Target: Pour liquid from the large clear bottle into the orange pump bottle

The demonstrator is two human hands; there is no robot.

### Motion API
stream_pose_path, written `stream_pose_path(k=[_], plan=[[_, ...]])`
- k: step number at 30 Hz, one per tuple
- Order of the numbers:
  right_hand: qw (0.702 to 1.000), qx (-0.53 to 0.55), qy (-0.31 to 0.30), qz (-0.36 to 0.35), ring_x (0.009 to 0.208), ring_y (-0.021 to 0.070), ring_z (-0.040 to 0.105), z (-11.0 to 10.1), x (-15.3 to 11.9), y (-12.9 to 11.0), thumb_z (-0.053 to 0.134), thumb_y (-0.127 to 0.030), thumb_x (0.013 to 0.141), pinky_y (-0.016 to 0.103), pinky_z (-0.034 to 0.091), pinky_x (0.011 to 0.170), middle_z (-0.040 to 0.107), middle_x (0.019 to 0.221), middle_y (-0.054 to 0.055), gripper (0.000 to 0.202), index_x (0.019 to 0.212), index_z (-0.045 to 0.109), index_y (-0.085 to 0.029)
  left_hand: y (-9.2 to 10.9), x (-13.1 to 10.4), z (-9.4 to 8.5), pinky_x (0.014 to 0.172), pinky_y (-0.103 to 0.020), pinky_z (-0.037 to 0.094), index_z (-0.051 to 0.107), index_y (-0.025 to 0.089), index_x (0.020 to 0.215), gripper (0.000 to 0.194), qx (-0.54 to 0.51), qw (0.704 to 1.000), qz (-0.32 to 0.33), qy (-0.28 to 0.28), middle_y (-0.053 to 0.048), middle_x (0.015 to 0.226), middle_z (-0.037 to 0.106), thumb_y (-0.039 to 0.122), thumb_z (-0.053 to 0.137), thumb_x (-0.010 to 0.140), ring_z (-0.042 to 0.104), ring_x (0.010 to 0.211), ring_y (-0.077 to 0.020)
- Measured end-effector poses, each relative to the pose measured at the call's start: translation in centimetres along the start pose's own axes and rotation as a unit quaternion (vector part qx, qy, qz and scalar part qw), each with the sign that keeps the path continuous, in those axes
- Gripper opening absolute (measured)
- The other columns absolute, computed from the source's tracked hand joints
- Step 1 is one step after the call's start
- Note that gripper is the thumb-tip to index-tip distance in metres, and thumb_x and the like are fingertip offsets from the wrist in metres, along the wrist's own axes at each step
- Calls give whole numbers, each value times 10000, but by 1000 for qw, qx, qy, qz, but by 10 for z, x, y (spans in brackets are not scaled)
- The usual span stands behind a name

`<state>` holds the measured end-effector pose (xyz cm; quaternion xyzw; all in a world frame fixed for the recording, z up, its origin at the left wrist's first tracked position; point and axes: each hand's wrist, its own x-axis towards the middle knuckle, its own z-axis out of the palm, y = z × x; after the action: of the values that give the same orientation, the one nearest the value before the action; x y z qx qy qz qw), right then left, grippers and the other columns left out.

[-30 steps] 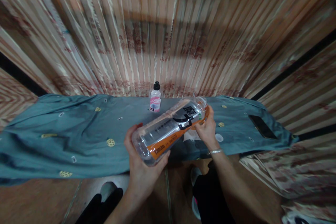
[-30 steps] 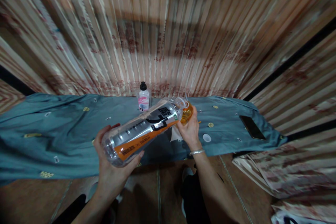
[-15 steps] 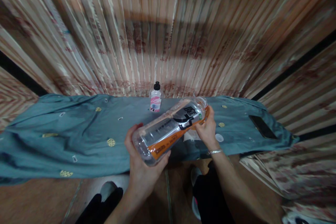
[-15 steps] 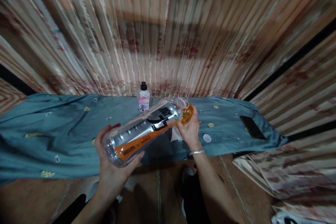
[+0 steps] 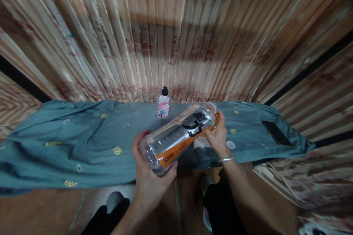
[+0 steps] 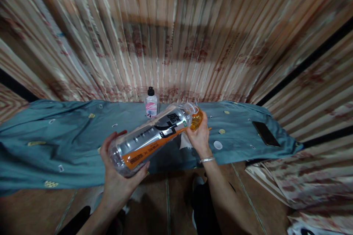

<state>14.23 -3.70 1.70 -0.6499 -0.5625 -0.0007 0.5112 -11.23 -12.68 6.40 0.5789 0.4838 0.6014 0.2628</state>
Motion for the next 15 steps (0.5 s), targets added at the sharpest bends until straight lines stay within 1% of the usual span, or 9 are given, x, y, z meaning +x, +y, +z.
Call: stream_pose_path(k=[3, 6, 9, 15], plan=[[1000, -1, 4, -4, 1014, 314, 732, 1, 0, 1, 685, -425, 715, 449, 605, 851, 714, 1224, 156, 819, 1442, 401, -174, 1, 0, 0, 968, -385, 554, 287, 281, 1446, 932, 5, 1000, -9, 5, -140, 1438, 476, 290, 813, 677, 644, 1163, -236], [1000, 3, 7, -7, 1040, 316, 726, 2, 0, 3, 686, -416, 706, 451, 601, 871, 702, 1249, 168, 826, 1439, 399, -165, 3, 0, 2, 934, -383, 573, 305, 269, 1426, 916, 2, 1000, -12, 12, -138, 1400, 497, 296, 817, 666, 664, 1118, -234], [1000, 8, 6, -9, 1079, 318, 713, 2, 1, 3, 696, -430, 715, 452, 594, 898, 691, 1263, 174, 825, 1436, 397, -160, 4, 0, 3, 905, -374, 587, 318, 270, 1410, 903, -4, 1000, -15, 18, -119, 1354, 520, 298, 820, 659, 677, 1081, -226], [1000, 2, 2, -10, 1118, 329, 698, 1, 1, 1, 699, -467, 732, 467, 583, 924, 684, 1273, 178, 824, 1436, 403, -157, 1, 0, 4, 913, -386, 588, 342, 282, 1387, 904, -22, 999, -22, 24, -101, 1332, 531, 296, 844, 635, 675, 1084, -232]])
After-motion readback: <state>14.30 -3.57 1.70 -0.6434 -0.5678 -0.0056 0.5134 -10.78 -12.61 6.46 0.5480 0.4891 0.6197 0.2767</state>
